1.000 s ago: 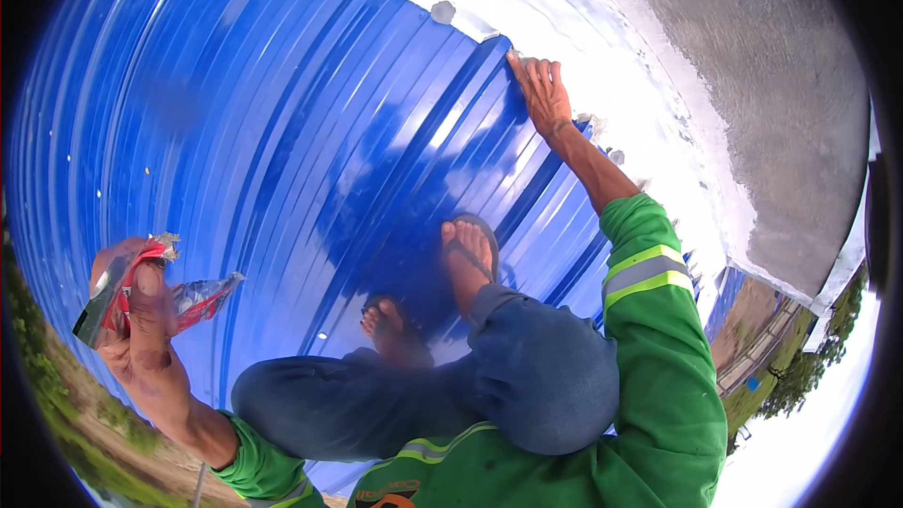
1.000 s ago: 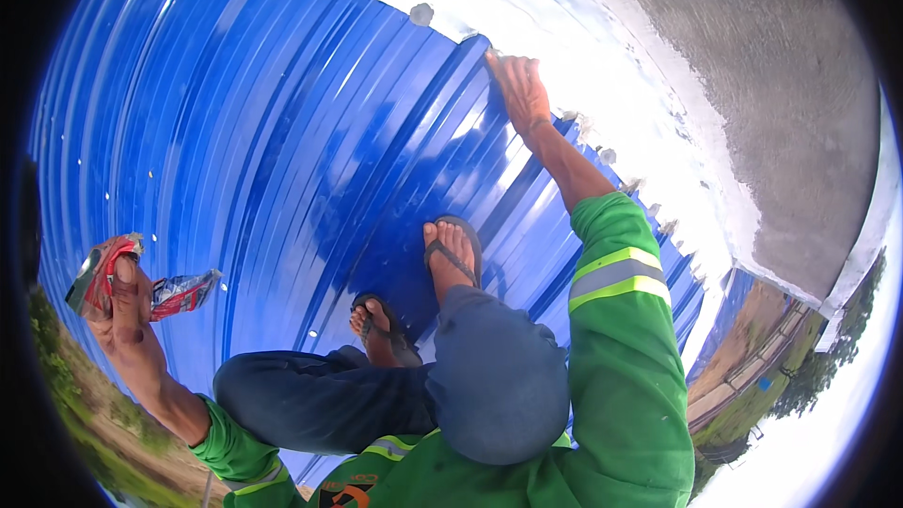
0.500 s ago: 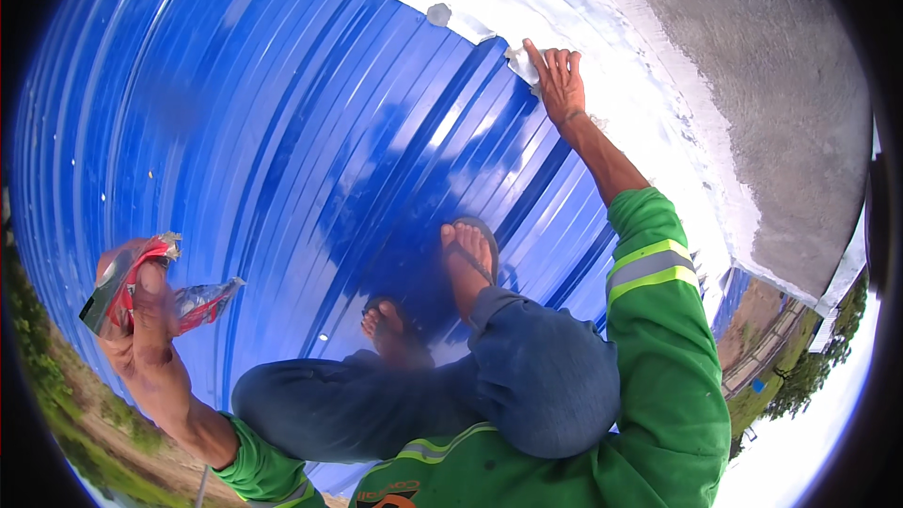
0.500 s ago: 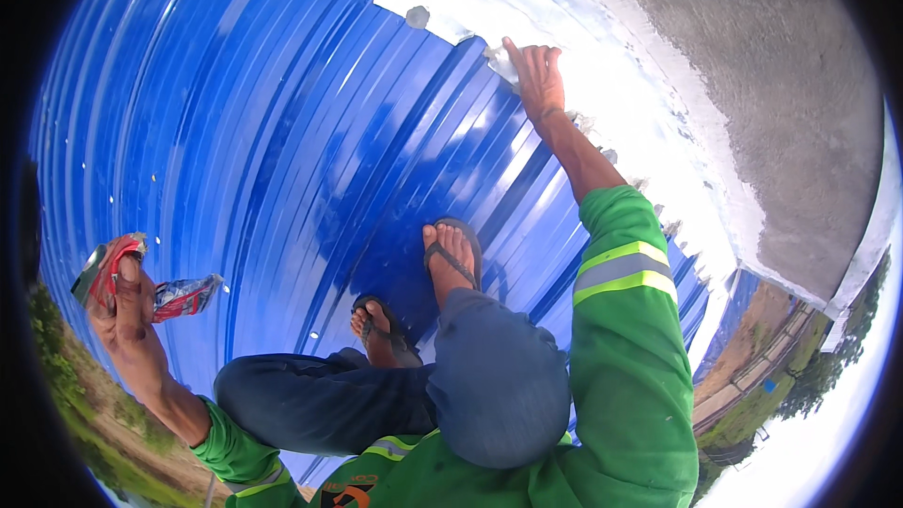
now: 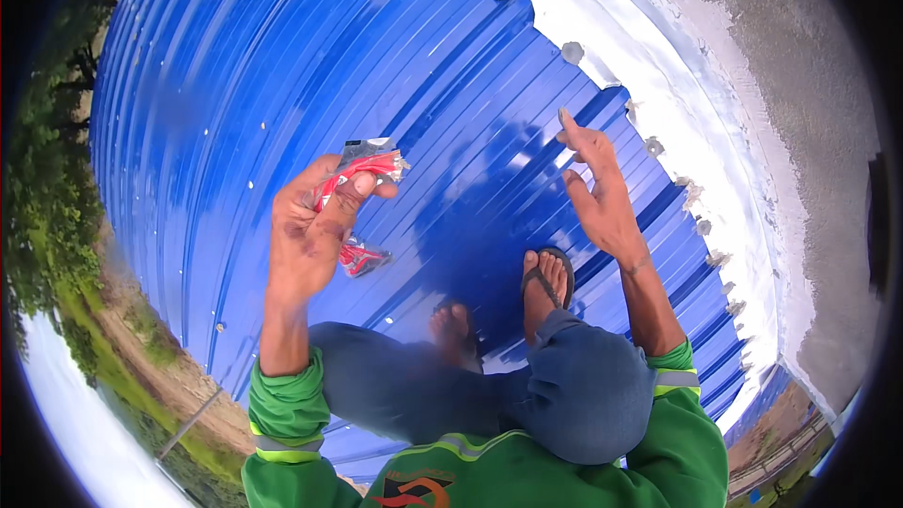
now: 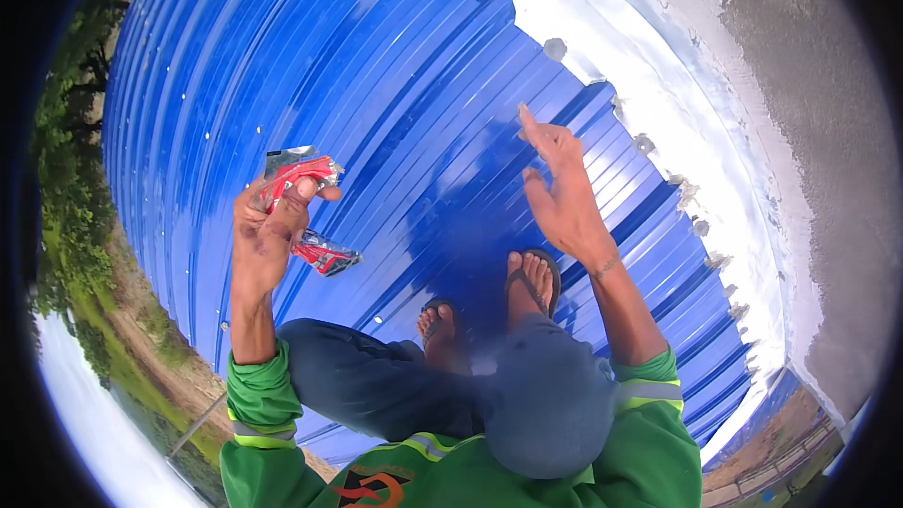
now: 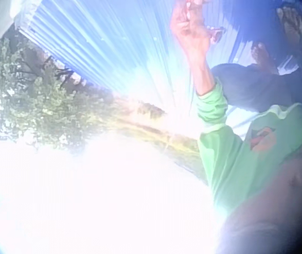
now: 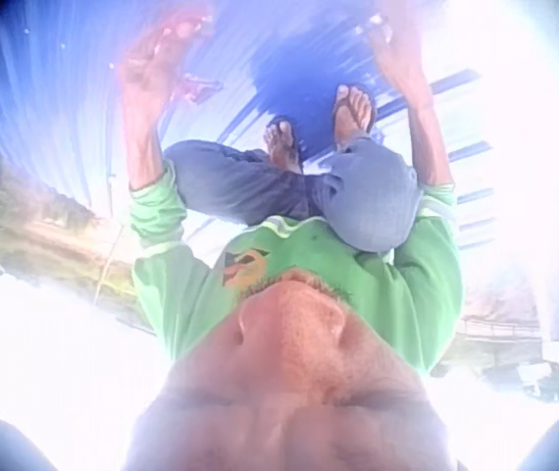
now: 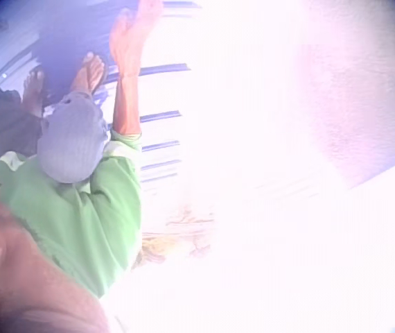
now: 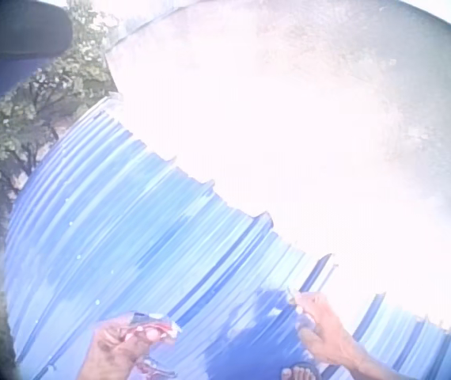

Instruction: The person applies a sealant to the seam of a blue corrugated metal roof by hand, using a finger to smooth the material along the edge where the roof meets a concrete wall.

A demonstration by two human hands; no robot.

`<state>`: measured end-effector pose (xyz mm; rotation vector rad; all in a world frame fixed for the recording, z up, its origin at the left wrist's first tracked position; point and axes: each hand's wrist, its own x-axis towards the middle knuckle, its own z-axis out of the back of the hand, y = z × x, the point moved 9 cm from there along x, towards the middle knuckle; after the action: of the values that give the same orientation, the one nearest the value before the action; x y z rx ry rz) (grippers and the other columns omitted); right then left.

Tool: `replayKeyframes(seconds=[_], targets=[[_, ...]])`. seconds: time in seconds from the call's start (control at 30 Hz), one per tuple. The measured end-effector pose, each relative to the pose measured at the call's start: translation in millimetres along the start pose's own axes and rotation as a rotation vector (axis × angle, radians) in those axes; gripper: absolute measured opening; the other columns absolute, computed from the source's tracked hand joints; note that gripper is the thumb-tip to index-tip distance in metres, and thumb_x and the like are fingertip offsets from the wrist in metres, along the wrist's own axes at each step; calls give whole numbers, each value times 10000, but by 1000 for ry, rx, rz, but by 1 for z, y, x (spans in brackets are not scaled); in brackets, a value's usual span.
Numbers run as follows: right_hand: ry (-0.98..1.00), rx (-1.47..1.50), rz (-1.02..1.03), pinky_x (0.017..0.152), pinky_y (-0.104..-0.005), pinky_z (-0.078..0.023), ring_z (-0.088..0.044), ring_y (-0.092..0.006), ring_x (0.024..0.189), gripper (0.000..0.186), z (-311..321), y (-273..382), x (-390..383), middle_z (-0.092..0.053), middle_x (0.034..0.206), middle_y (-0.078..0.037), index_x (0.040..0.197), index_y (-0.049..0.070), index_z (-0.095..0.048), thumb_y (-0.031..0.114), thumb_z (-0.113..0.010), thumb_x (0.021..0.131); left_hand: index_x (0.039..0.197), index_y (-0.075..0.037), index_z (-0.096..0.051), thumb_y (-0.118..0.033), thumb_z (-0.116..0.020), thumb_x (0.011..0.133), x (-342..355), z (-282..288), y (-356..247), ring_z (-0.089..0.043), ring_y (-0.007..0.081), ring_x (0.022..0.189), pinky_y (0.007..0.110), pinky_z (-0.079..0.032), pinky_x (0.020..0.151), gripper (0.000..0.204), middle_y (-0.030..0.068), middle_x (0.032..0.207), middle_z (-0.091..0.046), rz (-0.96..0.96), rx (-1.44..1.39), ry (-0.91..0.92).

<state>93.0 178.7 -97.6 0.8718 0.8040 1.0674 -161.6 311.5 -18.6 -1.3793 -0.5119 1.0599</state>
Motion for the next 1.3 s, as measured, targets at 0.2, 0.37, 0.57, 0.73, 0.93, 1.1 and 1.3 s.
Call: replayKeyframes(seconds=[0.2,0.37,0.57,0.73,0.93,1.1,1.3], targets=[[334,427,166,1026,-361,-379,-471,-243,1193,665,-66,83,20,-509,1277,-128,1451,129,-474,-76,-500,819,1041,-18,-696,-185,-681,929,5,8,13,-413,10,434,186,-296,393,202,63,818,-723,102,-43,-77],[427,616,171,1020,-352,-383,-473,-221,1202,634,-86,87,25,-505,1325,-117,1447,132,-479,-58,-515,843,1029,-16,-694,-200,-672,933,8,9,10,-454,15,540,213,-365,487,209,29,782,-700,97,104,-89],[336,616,27,1032,-370,-385,-494,-237,1227,819,-130,42,27,-521,1349,-149,1578,125,-127,112,-613,919,1209,-16,-596,-345,-550,1006,22,1,18,-469,80,635,248,-408,615,389,7,797,-609,79,-344,-81],[457,716,-200,987,-336,-411,-600,-189,1035,970,-151,28,18,-677,1125,-153,1564,78,60,160,-658,917,1338,-7,-493,-333,-539,1010,36,-5,30,-555,123,852,305,-476,785,465,57,988,-624,73,-695,-60],[143,739,-206,782,-263,-463,-571,-81,799,950,-113,36,32,-688,906,-74,1560,66,57,85,-643,918,1444,32,-339,-126,-657,922,33,-55,29,-534,254,1267,405,-457,1043,631,181,1318,-557,-26,-249,209],[55,800,-227,738,-242,-464,-567,-57,776,918,-106,38,28,-676,870,-58,1562,66,47,56,-618,928,1431,58,-356,-73,-605,952,36,-62,36,-553,253,1244,391,-455,1047,555,202,1363,-534,-4,-346,198],[84,824,-201,761,-239,-481,-601,-69,784,878,-112,49,27,-693,886,-76,1560,75,73,46,-563,955,1323,37,-515,-144,-550,1001,39,-50,42,-678,201,1001,322,-553,859,371,148,1104,-692,70,-241,118]])
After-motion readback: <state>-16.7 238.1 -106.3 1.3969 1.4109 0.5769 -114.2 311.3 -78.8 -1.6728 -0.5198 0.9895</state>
